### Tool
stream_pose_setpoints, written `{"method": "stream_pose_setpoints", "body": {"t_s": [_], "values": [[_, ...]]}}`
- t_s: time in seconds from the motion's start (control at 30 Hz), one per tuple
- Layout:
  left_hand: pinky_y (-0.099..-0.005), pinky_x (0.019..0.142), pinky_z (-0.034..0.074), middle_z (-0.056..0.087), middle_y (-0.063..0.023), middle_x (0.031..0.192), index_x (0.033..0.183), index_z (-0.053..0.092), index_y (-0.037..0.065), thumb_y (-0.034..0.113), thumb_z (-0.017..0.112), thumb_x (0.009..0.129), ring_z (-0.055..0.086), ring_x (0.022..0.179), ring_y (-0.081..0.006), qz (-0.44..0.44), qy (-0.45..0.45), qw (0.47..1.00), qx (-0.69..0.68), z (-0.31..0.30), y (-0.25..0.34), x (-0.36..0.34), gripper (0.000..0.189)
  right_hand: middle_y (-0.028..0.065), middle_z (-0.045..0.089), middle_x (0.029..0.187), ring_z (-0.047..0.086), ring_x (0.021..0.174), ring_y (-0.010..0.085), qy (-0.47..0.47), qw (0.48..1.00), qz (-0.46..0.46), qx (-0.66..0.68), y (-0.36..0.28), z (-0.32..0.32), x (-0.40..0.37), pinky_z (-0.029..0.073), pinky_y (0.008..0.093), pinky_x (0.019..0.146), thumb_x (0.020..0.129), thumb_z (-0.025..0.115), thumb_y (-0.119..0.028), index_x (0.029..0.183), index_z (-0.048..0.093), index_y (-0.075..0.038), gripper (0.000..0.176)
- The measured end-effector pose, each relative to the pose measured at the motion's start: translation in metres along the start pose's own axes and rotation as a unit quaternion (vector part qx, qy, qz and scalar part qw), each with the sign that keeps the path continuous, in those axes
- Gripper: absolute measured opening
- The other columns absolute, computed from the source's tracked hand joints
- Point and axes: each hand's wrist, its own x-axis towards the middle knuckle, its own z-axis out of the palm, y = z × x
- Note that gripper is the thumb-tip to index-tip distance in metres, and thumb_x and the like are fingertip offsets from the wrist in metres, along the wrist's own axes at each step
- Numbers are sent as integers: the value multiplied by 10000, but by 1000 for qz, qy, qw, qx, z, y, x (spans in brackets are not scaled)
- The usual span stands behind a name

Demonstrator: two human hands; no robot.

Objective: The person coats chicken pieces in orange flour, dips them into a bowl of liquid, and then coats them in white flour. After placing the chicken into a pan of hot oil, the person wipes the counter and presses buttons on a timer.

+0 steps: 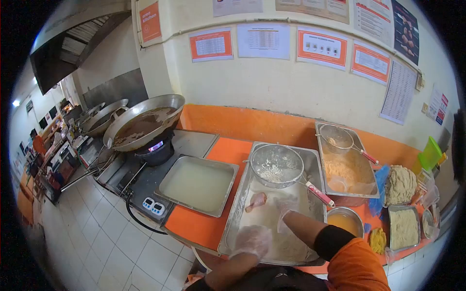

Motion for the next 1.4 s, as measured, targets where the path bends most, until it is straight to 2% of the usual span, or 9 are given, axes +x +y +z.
{"method": "stream_pose_setpoints", "body": {"t_s": [0.17, 0.27, 0.67, 0.87, 0.97, 1.07, 1.13, 1.23, 1.4], "values": [[-409, 657, 412, 497, -125, 815, 804, 460, 60, 192, 440, 743, 524, 758, -295, -147, 327, 934, 2, -8, -51, -31, 147, 127, 443, 1151, 421, 1059, 304, 147, 952, 222, 151, 7, 36, 21, 287, 387, 913, 824, 263, -415, 1156, 419, -102, 482], [-418, 636, 412, 506, -142, 801, 867, 407, 56, 217, 464, 728, 524, 757, -308, -248, 177, 949, -82, 8, -58, -29, 221, 131, 424, 1166, 411, 1068, 309, 251, 922, 278, 100, 7, 34, 39, 297, 397, 907, 810, 292, -413, 1176, 382, -90, 496], [-416, 659, 409, 500, -163, 813, 886, 404, 60, 161, 423, 730, 509, 791, -334, -174, 149, 952, -203, 25, -81, -28, 187, 218, 276, 1238, 309, 1137, 301, -36, 984, -176, 2, -53, 6, 97, 271, 392, 932, 712, 532, -369, 1240, 93, 11, 785], [-404, 700, 415, 499, -148, 840, 905, 389, 70, 143, 384, 759, 515, 819, -315, -208, 120, 955, -175, 33, -80, -22, 163, 228, 137, 1293, 348, 1119, 289, -309, 719, -174, 597, -67, -91, -1, 364, 408, 862, 687, 629, -184, 1263, 30, 23, 857], [-395, 699, 419, 500, -147, 836, 900, 385, 64, 142, 369, 772, 520, 815, -302, -205, 124, 959, -148, 25, -76, -25, 151, 120, 502, 953, 494, 901, 250, -141, 886, -267, 352, -64, -39, -23, 391, 326, 810, 690, 600, -288, 1138, 371, -21, 569], [-382, 700, 423, 501, -147, 838, 891, 382, 58, 141, 371, 771, 521, 825, -289, -199, 127, 962, -139, 32, -77, -24, 146, 135, 452, 1054, 544, 826, 251, -459, 513, -133, 713, -59, -5, -36, 462, 322, 695, 720, 578, -93, 1178, 296, -3, 545], [-374, 699, 425, 502, -145, 834, 882, 381, 56, 143, 378, 769, 522, 827, -284, -191, 144, 963, -122, 33, -77, -25, 143, 125, 491, 958, 490, 871, 254, -190, 819, -541, 7, -64, -60, -83, 410, 348, 765, 692, 579, -292, 1029, 455, -7, 458], [-368, 701, 427, 508, -146, 825, 880, 380, 54, 145, 387, 763, 526, 826, -281, -163, 172, 966, -99, 31, -78, -29, 149, 134, 489, 985, 483, 882, 281, -245, 936, -217, 130, -76, -96, -132, 409, 378, 754, 690, 546, -303, 1002, 479, -27, 422], [-407, 692, 399, 504, -152, 822, 914, 403, 62, 216, 400, 771, 504, 812, -296, -199, 168, 957, -131, 26, -71, -31, 210, 175, 483, 1016, 466, 952, 299, -6, 821, -543, 178, -58, -13, -126, 366, 375, 820, 709, 496, -280, 1044, 467, -14, 429]]}}
